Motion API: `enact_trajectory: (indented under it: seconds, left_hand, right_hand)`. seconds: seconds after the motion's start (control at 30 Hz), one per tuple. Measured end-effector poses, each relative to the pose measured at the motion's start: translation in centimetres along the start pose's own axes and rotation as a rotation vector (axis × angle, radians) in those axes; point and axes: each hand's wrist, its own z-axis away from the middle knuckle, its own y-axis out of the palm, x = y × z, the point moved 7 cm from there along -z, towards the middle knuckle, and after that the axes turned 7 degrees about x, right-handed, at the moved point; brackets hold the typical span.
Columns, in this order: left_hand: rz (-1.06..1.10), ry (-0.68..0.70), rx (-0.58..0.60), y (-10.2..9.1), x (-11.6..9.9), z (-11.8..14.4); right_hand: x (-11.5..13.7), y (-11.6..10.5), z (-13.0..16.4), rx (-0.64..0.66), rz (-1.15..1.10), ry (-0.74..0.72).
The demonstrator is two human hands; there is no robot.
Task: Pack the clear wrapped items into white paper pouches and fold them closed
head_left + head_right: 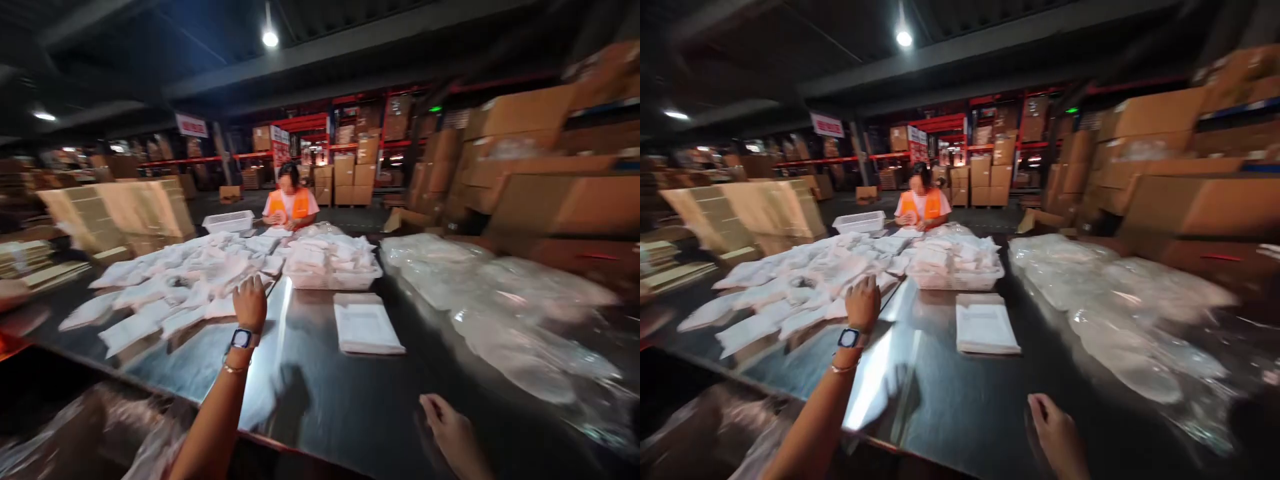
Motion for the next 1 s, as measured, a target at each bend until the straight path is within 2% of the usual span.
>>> enact_trajectory:
  seconds: [0.07, 0.1, 0.17, 0.27, 0.33, 0.43, 0.5, 0.57, 0.8, 1.0]
  left_hand:
    - [-0.035, 0.076, 0.121, 4.5, -2.4, -1.2]
    - [-0.042, 0.156, 0.218, 7.4, -4.6, -1.0]
    - [-0.004, 0.338, 0.389, 12.7, -9.5, 0.5]
    - [0.053, 0.521, 0.535, 18.2, -15.4, 3.2]
    - [0.058, 0.584, 0.616, 20.3, -17.4, 4.3]
    - [0.019, 0.602, 0.697, 22.2, -18.0, 4.9]
    - [-0.017, 0.583, 0.718, 22.9, -17.6, 5.0]
    - [-0.037, 0.573, 0.730, 23.5, -17.2, 4.9]
    - [0.028, 0.581, 0.736, 23.6, -16.2, 4.7]
    - [0.129, 0.574, 0.750, 23.4, -15.7, 4.0]
  right_hand:
    - [1.2, 0.0, -0.3, 0.018, -0.047, 0.006]
    - [1.5, -0.5, -0.7, -0.007, -0.048, -0.007]
    - [1.0, -2.9, -1.8, -0.139, 0.016, -0.054]
    - [-1.9, -8.2, -3.4, -0.385, 0.285, -0.054]
    - [-5.2, -11.5, -4.5, -0.411, 0.440, 0.048]
    - [-9.5, -15.2, -5.9, -0.292, 0.489, 0.161]
    - [-11.0, -16.9, -6.5, -0.259, 0.478, 0.185]
    - [-11.5, -17.7, -7.3, -0.258, 0.473, 0.193]
    - [-9.9, -14.7, -10.1, -0.105, 0.407, 0.007]
    - [-9.8, -15.8, -10.0, -0.060, 0.351, -0.015]
